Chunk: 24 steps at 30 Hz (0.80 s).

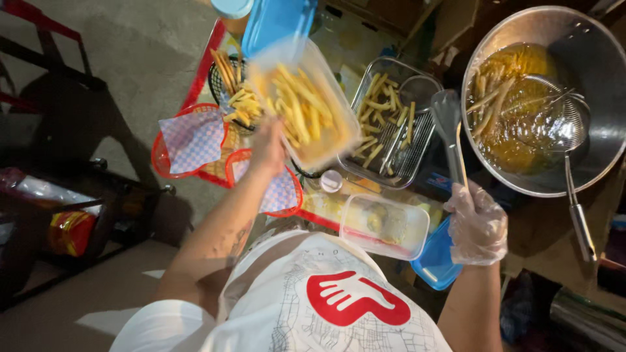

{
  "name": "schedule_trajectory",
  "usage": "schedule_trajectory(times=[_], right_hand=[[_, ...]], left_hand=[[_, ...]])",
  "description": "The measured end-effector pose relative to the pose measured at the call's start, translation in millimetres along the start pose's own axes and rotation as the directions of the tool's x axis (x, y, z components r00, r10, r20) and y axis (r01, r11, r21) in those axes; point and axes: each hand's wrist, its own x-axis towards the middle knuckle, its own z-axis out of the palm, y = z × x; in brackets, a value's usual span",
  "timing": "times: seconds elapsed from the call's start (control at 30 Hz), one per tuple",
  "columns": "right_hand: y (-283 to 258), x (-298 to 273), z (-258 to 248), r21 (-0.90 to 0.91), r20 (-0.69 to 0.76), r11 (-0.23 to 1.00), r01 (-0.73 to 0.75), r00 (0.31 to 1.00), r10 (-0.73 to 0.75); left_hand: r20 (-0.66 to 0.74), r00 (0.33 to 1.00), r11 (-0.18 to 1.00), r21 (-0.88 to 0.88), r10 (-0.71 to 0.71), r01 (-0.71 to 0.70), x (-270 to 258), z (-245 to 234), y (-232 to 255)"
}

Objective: The person fries french fries in a large wok of hot oil, using a wire skimmer to stir and remove the cooked fries. They transfer the fries into a metal draining basket and then into plastic containers lined with paper. The person also adds seasoning from a shaker and handles a container of orange-colored fries.

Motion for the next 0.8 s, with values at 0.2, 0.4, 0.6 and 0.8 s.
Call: schedule_trajectory(times=[0.2, 0.4, 0.6, 0.8], right_hand=[[61.0, 26.5, -9.8, -0.048, 0.129, 0.947, 0.319, 0.942, -0.311], [83.9, 49.0, 6.3, 0.124, 0.144, 0.991, 0.056, 0.987, -0.074], [80.9, 46.7, 35.8, -0.480, 0.225, 0.852, 0.211, 0.968, -0.113], [99.3, 46.0, 61.6, -0.490, 0.266, 0.824, 0.285, 0.949, -0.171]], left_hand=[[-0.040, 0.998, 0.999, 0.018, 0.050, -0.049, -7.3, 4.8, 20.8], [-0.023, 0.998, 0.998, 0.000, -0.055, 0.055, -23.0, 30.5, 48.0], [-0.101, 0.994, 0.987, 0.162, 0.031, -0.014, -8.0, 3.6, 14.7], [-0.082, 0.996, 0.999, -0.044, -0.033, 0.030, -36.0, 46.1, 33.1]])
